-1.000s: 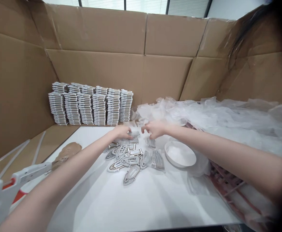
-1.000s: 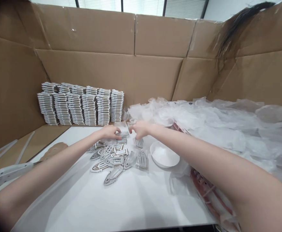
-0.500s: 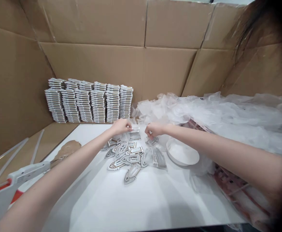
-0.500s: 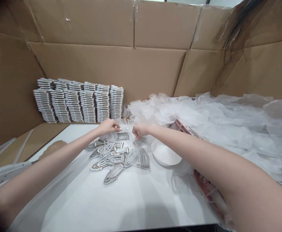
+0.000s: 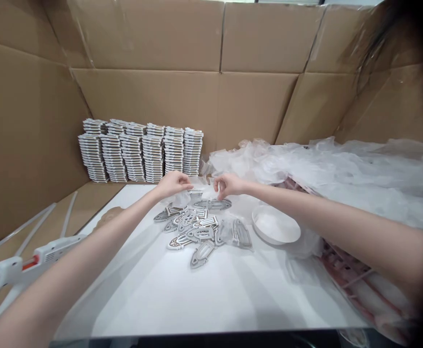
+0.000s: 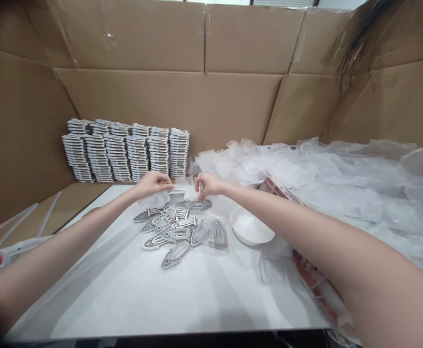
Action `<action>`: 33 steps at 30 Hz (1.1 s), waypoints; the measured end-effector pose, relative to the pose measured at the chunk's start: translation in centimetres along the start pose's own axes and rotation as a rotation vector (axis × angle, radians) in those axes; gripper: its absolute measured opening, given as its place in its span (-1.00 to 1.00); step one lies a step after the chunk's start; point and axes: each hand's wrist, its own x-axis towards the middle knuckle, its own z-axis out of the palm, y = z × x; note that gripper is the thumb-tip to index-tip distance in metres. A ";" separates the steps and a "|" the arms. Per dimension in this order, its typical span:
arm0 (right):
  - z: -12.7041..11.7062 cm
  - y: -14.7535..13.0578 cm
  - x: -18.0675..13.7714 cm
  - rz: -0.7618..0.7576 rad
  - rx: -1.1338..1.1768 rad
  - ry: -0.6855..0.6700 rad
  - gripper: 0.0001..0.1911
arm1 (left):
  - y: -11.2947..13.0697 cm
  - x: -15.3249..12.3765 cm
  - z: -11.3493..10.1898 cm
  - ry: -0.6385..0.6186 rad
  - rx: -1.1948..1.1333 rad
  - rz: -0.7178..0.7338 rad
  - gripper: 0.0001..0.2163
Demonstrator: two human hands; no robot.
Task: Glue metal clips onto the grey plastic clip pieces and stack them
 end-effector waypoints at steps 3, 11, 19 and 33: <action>0.1 -0.5 0.1 -0.011 0.006 -0.012 -0.77 | 0.0 -1.0 -0.8 0.023 -0.030 0.010 -0.76; 0.0 -2.4 0.1 -0.010 0.180 0.087 -0.76 | 0.8 -3.4 -2.0 0.054 -0.098 -0.032 -0.76; -0.3 -5.0 0.4 -0.100 0.105 0.080 -0.78 | 1.2 -5.5 -3.7 0.116 -0.179 -0.101 -0.76; -4.1 -6.0 -0.7 -0.054 0.215 0.450 -0.82 | 4.6 -2.0 -4.1 0.482 -0.518 0.035 -0.70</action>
